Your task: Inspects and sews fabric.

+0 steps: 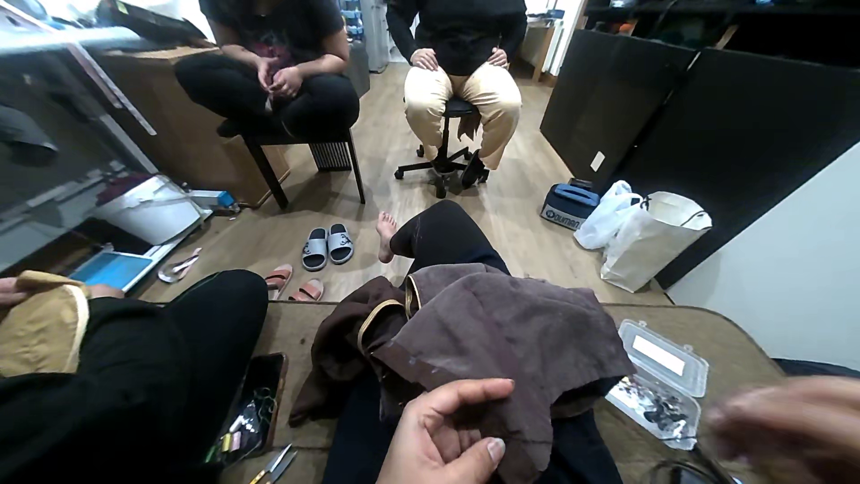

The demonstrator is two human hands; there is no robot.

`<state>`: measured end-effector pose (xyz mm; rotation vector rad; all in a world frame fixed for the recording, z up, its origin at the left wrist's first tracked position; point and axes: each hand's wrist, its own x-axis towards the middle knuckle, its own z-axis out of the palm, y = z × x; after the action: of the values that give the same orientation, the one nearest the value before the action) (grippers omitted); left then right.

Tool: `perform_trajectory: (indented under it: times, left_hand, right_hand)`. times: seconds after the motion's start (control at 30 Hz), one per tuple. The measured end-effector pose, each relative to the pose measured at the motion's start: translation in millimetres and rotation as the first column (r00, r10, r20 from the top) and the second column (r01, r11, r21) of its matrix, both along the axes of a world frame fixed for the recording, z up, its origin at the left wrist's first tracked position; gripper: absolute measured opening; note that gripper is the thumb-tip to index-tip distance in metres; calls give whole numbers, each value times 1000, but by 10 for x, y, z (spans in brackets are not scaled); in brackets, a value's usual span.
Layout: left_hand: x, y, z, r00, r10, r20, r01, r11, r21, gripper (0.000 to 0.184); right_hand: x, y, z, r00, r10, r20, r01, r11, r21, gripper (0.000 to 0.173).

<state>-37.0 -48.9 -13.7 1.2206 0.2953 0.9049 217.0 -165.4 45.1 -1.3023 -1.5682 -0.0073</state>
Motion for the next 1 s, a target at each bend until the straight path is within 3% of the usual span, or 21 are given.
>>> perform_trajectory:
  times: [0.13,0.23,0.8,1.0]
  left_hand:
    - [-12,-1,-9,1000,16,6,-16,1000,21,45]
    - [-25,-5,-19,999,49,12,-49,998,32,44]
    - [-16,-22,-34,997,77,4,-77,996,45,45]
    - [-24,-13,-57,989,144,-44,-131,967,219,41]
  right_hand:
    - [-692,192,-282,986,166,-5,-166,980,-111,9]
    - [-866,262,-401,991,115,75,-103,984,-145,10]
    - [-883,251,-434,996,86,12,-82,977,-196,11]
    - [-903,245,-407,997,68,24,-61,976,-210,12]
